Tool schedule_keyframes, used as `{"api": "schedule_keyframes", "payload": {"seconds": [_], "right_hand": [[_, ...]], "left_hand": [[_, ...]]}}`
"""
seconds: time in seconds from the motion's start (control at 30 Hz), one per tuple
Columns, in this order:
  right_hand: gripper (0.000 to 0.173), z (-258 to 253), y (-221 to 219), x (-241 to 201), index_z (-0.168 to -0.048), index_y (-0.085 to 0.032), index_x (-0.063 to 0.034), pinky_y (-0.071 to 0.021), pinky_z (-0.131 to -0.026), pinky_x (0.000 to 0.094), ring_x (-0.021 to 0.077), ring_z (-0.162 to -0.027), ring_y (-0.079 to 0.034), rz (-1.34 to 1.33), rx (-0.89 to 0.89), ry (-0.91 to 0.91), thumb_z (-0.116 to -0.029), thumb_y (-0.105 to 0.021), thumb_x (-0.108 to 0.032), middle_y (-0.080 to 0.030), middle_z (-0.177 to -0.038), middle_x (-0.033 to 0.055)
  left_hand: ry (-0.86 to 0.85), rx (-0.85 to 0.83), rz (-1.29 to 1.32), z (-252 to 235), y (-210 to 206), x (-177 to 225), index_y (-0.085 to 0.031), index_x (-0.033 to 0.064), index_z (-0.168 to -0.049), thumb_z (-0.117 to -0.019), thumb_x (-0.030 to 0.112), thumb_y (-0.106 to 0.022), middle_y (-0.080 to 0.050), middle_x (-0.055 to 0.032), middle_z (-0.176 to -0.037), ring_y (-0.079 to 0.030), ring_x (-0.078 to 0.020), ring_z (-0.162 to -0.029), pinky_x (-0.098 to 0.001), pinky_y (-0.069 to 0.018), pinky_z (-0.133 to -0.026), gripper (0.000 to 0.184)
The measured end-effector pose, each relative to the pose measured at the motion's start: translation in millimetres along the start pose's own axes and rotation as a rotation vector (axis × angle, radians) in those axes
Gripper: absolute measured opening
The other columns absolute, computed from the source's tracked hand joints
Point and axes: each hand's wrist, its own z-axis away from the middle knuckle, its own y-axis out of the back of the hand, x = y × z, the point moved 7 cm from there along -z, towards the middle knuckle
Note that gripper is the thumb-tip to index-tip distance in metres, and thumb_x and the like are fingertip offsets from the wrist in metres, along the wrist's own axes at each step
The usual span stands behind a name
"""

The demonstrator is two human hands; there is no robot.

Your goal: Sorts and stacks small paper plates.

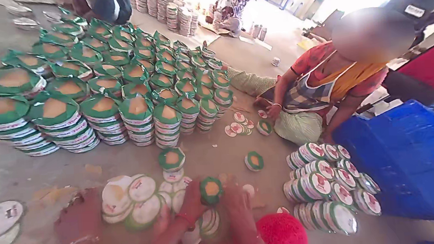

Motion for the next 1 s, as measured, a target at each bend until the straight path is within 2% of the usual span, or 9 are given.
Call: {"api": "schedule_keyframes", "payload": {"seconds": [0.13, 0.27, 0.37, 0.47, 0.57, 0.67, 0.77, 0.83, 1.0], "right_hand": [[0.043, -3.1, 12.6, -6.7, -0.121, -0.077, -0.0247, -0.0304, -0.108, 0.0784, 0.0470, -0.140, -0.047, -0.128, 0.134, 0.067, -0.0886, -0.063, 0.000, -0.063, -0.143, 0.0096], [0.036, -3.1, 13.1, 7.7, -0.126, -0.074, -0.0187, -0.0410, -0.107, 0.0690, 0.0440, -0.137, -0.051, -0.243, 0.294, -0.004, -0.0972, -0.053, -0.016, -0.066, -0.138, 0.0089], [0.040, -4.0, 13.3, 15.0, -0.128, -0.073, -0.0172, -0.0434, -0.105, 0.0667, 0.0439, -0.136, -0.051, -0.283, 0.341, -0.013, -0.0935, -0.053, -0.015, -0.067, -0.136, 0.0079], [0.040, -4.1, 12.3, 20.5, -0.129, -0.072, -0.0182, -0.0445, -0.105, 0.0641, 0.0417, -0.136, -0.052, -0.313, 0.343, -0.027, -0.0939, -0.053, -0.018, -0.066, -0.137, 0.0054], [0.040, -1.9, 13.8, 24.7, -0.130, -0.071, -0.0156, -0.0449, -0.104, 0.0654, 0.0435, -0.136, -0.051, -0.372, 0.334, -0.064, -0.0932, -0.055, -0.016, -0.065, -0.138, 0.0090], [0.039, -3.9, 14.1, 25.5, -0.128, -0.071, -0.0109, -0.0465, -0.103, 0.0625, 0.0406, -0.130, -0.056, -0.504, 0.358, -0.069, -0.0922, -0.058, -0.016, -0.066, -0.135, 0.0132], [0.042, -14.8, 12.3, 14.6, -0.131, -0.065, 0.0034, -0.0509, -0.107, 0.0443, 0.0277, -0.124, -0.064, -0.913, 0.286, -0.120, -0.0935, -0.067, -0.015, -0.067, -0.132, 0.0182], [0.048, -27.6, 4.1, 7.0, -0.136, -0.060, 0.0048, -0.0562, -0.099, 0.0369, 0.0212, -0.114, -0.068, -1.171, 0.190, -0.225, -0.0920, -0.070, -0.012, -0.070, -0.126, 0.0167], [0.048, -48.7, -11.7, 18.3, -0.140, -0.057, 0.0005, -0.0581, -0.089, 0.0400, 0.0235, -0.092, -0.073, -1.011, 0.053, -0.420, -0.0950, -0.069, -0.012, -0.075, -0.106, 0.0159]], "left_hand": [[0.047, -0.286, -0.122, -1.4, 26.0, 11.0, -0.023, 0.0001, -0.159, -0.0724, 0.005, -0.089, -0.030, -0.0330, -0.157, -0.031, -0.0515, -0.145, -0.0591, -0.0310, -0.118, 0.109], [0.202, -0.202, -0.380, -11.1, 79.3, -6.2, -0.054, 0.0008, -0.141, -0.0794, 0.027, -0.087, -0.045, -0.0323, -0.147, -0.039, -0.0522, -0.138, -0.0636, -0.0386, -0.111, 0.075], [0.290, -0.251, -0.532, -6.0, 80.7, -22.6, -0.058, 0.0019, -0.135, -0.0740, 0.042, -0.090, -0.047, -0.0315, -0.144, -0.040, -0.0525, -0.137, -0.0644, -0.0406, -0.108, 0.080], [0.305, -0.254, -0.600, -4.9, 68.2, -24.9, -0.064, 0.0046, -0.129, -0.0745, 0.039, -0.089, -0.047, -0.0298, -0.144, -0.040, -0.0511, -0.137, -0.0655, -0.0417, -0.105, 0.069], [0.262, -0.283, -0.557, -6.5, 66.4, -18.2, -0.067, 0.0026, -0.127, -0.0880, 0.032, -0.079, -0.058, -0.0279, -0.135, -0.048, -0.0477, -0.133, -0.0643, -0.0407, -0.107, 0.050], [0.229, -0.258, -0.364, -7.9, 81.7, 3.0, -0.066, 0.0010, -0.127, -0.0884, 0.027, -0.080, -0.066, -0.0253, -0.123, -0.061, -0.0427, -0.119, -0.0612, -0.0448, -0.104, 0.049], [0.093, -0.296, -0.193, -8.1, 77.5, 33.7, -0.069, -0.0030, -0.115, -0.0846, 0.031, -0.084, -0.069, -0.0233, -0.107, -0.066, -0.0366, -0.102, -0.0567, -0.0491, -0.096, 0.048], [0.010, -0.287, -0.104, -6.3, 62.6, 49.9, -0.072, -0.0002, -0.109, -0.0803, 0.030, -0.086, -0.071, -0.0174, -0.099, -0.067, -0.0301, -0.093, -0.0527, -0.0522, -0.089, 0.044], [-0.019, -0.133, -0.041, -15.1, 38.5, 45.0, -0.063, 0.0020, -0.126, -0.0764, 0.029, -0.090, -0.066, -0.0162, -0.111, -0.064, -0.0283, -0.097, -0.0452, -0.0525, -0.089, 0.062]]}}
